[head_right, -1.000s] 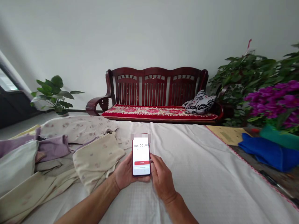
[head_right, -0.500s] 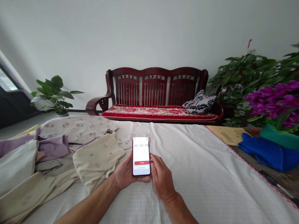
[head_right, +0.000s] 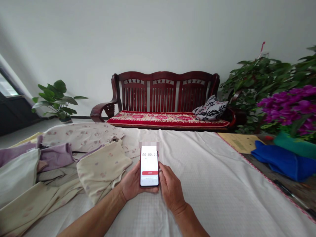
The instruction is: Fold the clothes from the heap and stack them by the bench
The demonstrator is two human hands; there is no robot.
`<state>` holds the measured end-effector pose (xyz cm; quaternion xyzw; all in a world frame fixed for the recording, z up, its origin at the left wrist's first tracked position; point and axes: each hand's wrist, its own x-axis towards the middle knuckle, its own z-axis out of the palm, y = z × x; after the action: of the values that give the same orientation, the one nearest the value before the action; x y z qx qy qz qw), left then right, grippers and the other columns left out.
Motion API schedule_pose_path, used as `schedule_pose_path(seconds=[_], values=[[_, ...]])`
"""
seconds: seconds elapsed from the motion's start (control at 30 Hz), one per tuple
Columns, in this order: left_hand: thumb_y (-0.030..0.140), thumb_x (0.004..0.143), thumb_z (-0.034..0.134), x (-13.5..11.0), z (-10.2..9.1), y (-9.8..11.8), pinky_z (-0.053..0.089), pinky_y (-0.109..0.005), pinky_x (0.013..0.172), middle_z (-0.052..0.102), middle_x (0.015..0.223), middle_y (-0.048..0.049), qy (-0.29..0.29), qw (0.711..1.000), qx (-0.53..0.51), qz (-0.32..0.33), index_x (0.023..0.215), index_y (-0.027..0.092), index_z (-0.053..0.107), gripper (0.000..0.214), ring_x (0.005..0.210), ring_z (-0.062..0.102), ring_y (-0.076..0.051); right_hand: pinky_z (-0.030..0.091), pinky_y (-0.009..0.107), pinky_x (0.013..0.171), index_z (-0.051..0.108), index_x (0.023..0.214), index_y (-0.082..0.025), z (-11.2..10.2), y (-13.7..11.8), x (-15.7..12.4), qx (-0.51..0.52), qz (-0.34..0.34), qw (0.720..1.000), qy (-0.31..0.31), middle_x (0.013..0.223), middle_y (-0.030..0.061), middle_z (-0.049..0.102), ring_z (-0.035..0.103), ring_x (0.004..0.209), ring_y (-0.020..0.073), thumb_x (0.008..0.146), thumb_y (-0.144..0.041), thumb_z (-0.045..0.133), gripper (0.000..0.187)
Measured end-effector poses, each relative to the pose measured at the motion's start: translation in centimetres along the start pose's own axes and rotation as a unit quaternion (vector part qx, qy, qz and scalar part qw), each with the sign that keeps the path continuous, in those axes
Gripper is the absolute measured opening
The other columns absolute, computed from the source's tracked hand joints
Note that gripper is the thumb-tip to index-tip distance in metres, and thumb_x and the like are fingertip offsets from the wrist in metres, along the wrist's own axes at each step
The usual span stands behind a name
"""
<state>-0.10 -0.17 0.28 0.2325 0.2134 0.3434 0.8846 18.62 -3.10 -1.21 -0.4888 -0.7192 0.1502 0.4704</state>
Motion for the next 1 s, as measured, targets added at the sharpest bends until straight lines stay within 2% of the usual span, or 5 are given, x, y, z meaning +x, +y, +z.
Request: schedule_pose_path(seconds=[0.3, 0.57, 0.8, 1.0], values=[[0.067, 0.093, 0.04, 0.3, -0.2, -0.2, 0.054, -0.051, 0.084, 0.068, 0.124, -0.0185, 0.001, 1.0, 0.025, 0.002, 0.129, 0.015, 0.062, 0.067, 0.103, 0.067, -0.033, 0.052, 0.037, 0.101, 0.055, 0.141, -0.02, -0.1, 0.0, 0.0, 0.014, 0.065, 0.997, -0.044, 0.132, 0.0082, 0.066, 0.063, 0.12, 0.0235, 0.1, -0.04, 0.039, 0.048], [0.067, 0.093, 0.04, 0.2, -0.5, -0.2, 0.055, -0.05, 0.084, 0.068, 0.122, -0.0196, -0.012, 1.0, 0.015, -0.004, 0.131, 0.014, 0.06, 0.068, 0.101, 0.068, -0.032, 0.055, 0.034, 0.094, 0.052, 0.143, -0.02, -0.4, -0.1, 0.0, 0.045, 0.061, 0.995, -0.07, 0.125, 0.0077, 0.07, 0.067, 0.113, 0.0232, 0.098, -0.041, 0.041, 0.05], [0.067, 0.093, 0.04, 0.2, -0.9, -0.3, 0.056, -0.048, 0.081, 0.068, 0.122, -0.0201, -0.012, 1.0, 0.021, -0.008, 0.136, 0.014, 0.057, 0.07, 0.102, 0.068, -0.032, 0.054, 0.035, 0.096, 0.053, 0.142, -0.02, -0.4, 0.0, -0.2, 0.063, 0.048, 0.994, -0.074, 0.124, 0.0081, 0.07, 0.066, 0.113, 0.0234, 0.097, -0.041, 0.043, 0.05], [0.071, 0.091, 0.036, 0.3, -1.3, -0.3, 0.058, -0.045, 0.074, 0.068, 0.121, -0.0223, -0.012, 0.999, 0.032, -0.002, 0.131, 0.01, 0.06, 0.076, 0.101, 0.068, -0.033, 0.053, 0.036, 0.096, 0.049, 0.144, -0.022, -0.5, -0.2, 0.0, 0.086, 0.047, 0.991, -0.09, 0.124, 0.0072, 0.07, 0.066, 0.113, 0.0236, 0.097, -0.038, 0.044, 0.05]])
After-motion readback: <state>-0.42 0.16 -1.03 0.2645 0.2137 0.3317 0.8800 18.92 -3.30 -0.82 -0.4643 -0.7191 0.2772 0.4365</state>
